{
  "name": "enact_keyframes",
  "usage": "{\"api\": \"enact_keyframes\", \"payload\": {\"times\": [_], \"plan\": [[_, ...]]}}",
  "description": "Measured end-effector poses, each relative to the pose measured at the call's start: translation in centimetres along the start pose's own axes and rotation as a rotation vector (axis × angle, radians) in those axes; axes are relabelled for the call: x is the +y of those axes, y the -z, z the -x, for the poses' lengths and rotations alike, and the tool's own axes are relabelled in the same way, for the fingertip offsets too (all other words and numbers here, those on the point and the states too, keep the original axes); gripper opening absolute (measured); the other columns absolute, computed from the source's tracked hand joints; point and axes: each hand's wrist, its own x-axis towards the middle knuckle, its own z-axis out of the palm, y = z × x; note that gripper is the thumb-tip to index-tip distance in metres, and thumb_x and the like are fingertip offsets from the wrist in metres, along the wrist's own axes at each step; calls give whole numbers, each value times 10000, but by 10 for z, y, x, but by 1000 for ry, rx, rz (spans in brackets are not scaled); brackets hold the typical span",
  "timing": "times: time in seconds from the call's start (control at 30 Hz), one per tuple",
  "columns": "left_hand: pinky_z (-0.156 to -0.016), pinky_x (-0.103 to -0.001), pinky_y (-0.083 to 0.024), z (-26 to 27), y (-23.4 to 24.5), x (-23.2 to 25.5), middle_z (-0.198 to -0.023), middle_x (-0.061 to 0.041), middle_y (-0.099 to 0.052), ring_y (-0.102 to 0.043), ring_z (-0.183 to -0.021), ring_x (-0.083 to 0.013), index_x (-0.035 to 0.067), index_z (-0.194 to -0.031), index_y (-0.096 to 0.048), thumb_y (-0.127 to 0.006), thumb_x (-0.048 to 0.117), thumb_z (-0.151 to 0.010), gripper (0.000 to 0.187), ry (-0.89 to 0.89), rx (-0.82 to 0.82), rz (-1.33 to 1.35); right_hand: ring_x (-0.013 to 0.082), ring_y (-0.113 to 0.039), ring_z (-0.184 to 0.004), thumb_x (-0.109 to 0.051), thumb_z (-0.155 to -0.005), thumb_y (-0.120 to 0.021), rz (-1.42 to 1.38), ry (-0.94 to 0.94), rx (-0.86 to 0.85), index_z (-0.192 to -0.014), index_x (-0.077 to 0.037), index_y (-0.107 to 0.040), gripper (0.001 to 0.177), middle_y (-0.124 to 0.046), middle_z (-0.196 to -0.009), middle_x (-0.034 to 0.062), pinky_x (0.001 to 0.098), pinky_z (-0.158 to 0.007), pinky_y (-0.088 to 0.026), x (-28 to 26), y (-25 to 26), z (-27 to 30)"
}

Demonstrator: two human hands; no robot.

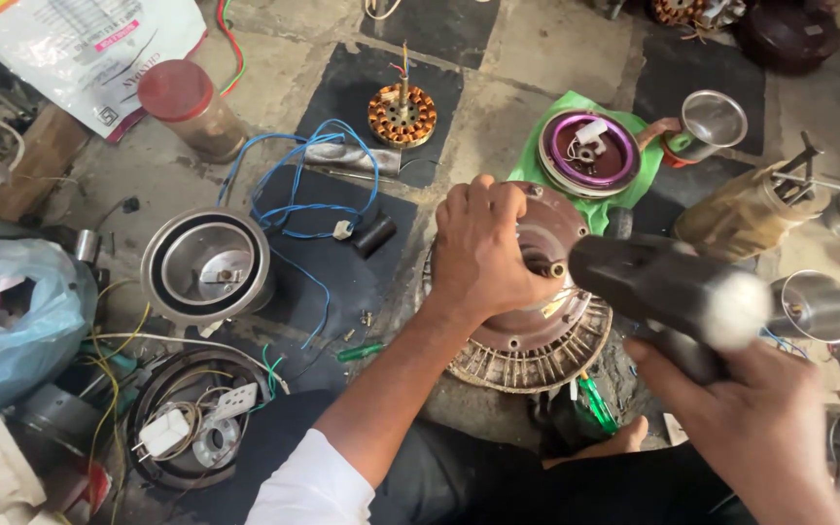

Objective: The person disassembles a ceiling fan motor by loosening screws on the motor housing with a screwdriver, tapping it with a hammer, and removing the casing by hand.

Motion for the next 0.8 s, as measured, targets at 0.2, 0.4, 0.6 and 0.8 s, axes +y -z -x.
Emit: {"api": "enact_keyframes", "payload": {"times": [0.2,0.4,0.6,0.8], "plan": [[-910,-540,-360,3,3,-1,-1062,-142,-506,-486,-1043,-370,110,-1039,-496,-948,460,-481,799,72,-71,42,147,-590,-478,-306,-785,-898,70,-197,-67,-1099,-48,-773,425,-652,-611,98,327,-498,-483,-13,-6,-14],[-924,-528,-355,4,-2,-1,-1112,-144,-496,-487,-1089,-369,109,-1088,-501,-938,432,-508,795,42,-35,47,101,-612,-572,-299,-795,-866,-17,-122,48,-1038,-33,-757,377,-685,-707,51,295,-555,-495,-5,2,5],[-933,-547,-343,3,3,5,-1130,-181,-469,-448,-1106,-398,119,-1026,-481,-956,474,-448,828,61,-38,11,119,-634,-612,-325,-775,-923,225,-29,43,-1100,-1,-769,485,-706,-723,132,287,-583,-525,-6,-10,-4],[-990,-529,-351,3,8,10,-1172,-146,-481,-456,-1158,-361,133,-1106,-482,-944,459,-520,815,111,-48,80,53,-641,-771,-289,-925,-845,-189,-52,174,-1146,-56,-759,332,-736,-861,62,236,-726,-526,-10,-7,20]]}}
